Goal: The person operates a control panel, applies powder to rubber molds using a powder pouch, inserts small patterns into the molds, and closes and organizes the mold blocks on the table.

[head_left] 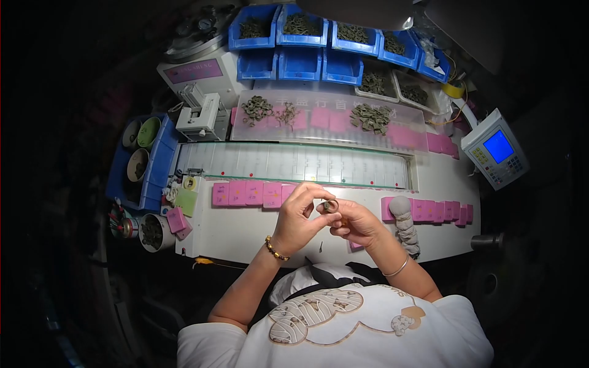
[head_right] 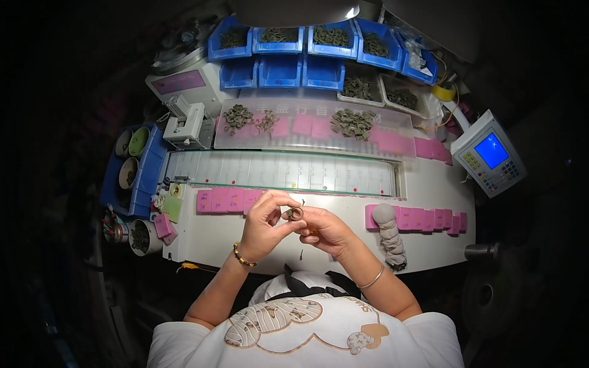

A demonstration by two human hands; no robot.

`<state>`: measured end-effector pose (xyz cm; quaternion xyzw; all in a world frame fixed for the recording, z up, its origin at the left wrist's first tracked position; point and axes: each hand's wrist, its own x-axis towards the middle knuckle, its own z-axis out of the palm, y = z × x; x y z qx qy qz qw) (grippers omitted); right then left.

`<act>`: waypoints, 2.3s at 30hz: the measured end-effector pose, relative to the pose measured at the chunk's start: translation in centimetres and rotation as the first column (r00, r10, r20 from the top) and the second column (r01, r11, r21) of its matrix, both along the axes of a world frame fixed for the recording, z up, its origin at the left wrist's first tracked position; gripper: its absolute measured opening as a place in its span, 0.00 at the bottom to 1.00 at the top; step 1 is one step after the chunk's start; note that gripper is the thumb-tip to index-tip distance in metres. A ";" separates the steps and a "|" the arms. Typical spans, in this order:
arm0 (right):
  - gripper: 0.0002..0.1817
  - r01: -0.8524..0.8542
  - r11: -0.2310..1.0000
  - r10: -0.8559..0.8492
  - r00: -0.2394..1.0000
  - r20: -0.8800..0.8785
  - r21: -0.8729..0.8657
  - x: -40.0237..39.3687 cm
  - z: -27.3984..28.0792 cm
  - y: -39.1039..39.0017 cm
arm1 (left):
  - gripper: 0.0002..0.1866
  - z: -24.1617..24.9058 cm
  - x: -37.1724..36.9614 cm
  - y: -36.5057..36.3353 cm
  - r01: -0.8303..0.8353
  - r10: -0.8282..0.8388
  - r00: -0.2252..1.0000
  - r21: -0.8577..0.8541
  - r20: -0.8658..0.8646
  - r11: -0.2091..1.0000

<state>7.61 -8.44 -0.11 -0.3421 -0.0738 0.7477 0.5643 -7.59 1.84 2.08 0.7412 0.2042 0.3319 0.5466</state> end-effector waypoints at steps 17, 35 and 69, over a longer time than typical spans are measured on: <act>0.07 0.054 0.995 -0.012 0.888 0.459 -0.078 -1.2 0.5 1.4 | 0.15 -1.0 -1.3 1.1 -0.054 0.060 0.994 0.067 -0.096 0.996; 0.17 0.301 0.918 -0.285 0.954 0.096 -0.257 -2.0 -5.1 0.1 | 0.19 -6.4 -31.3 27.7 -0.804 0.860 0.442 0.312 -0.256 0.506; 0.13 0.460 0.823 -0.568 0.660 0.492 0.332 3.1 0.6 -7.4 | 0.13 -1.5 4.8 -4.5 0.226 -0.155 0.974 -0.665 0.165 0.712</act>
